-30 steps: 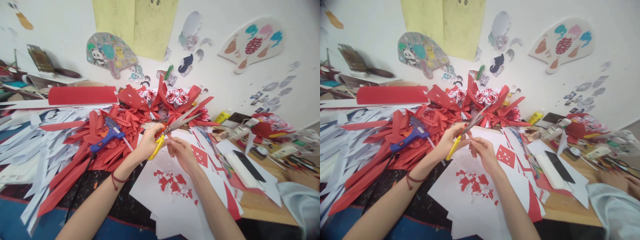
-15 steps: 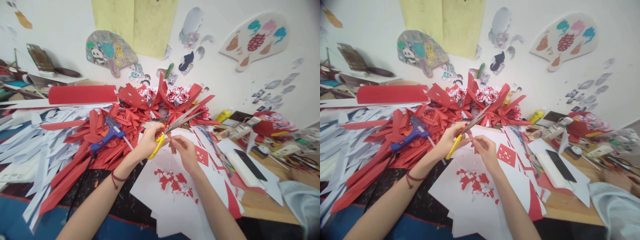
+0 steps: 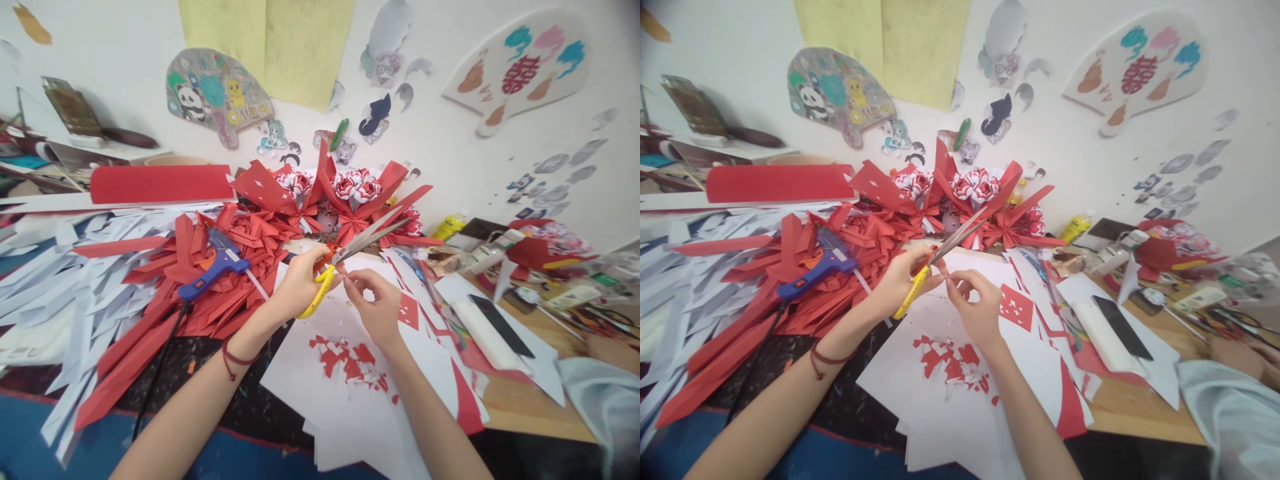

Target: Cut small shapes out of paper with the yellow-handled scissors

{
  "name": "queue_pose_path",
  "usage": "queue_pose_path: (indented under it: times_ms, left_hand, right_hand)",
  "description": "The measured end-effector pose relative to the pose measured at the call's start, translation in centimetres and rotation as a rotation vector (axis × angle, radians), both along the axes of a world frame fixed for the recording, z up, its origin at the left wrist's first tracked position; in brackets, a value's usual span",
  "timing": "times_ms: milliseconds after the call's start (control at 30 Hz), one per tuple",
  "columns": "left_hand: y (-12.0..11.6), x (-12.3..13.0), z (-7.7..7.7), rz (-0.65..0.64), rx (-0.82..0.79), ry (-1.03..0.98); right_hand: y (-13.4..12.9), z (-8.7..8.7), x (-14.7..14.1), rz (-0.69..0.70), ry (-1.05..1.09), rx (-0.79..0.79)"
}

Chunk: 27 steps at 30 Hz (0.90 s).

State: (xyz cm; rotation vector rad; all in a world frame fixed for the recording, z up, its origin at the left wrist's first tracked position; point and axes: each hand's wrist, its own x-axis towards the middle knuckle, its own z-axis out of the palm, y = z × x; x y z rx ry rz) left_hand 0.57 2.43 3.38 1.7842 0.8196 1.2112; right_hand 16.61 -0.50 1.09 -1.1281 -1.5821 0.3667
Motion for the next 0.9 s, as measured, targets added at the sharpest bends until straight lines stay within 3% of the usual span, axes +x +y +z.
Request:
queue_pose_path:
  times_ms: [300,900]
  left_hand:
    - [0.37,-0.03,-0.43,0.036,-0.027,-0.079]
    - [0.23,0.14,-0.53,0.006,-0.041,-0.069]
  right_hand:
    - [0.74,-0.17,0.36,0.110,0.476,-0.182]
    - [0.51,-0.16,0.04,0.117,0.376,-0.201]
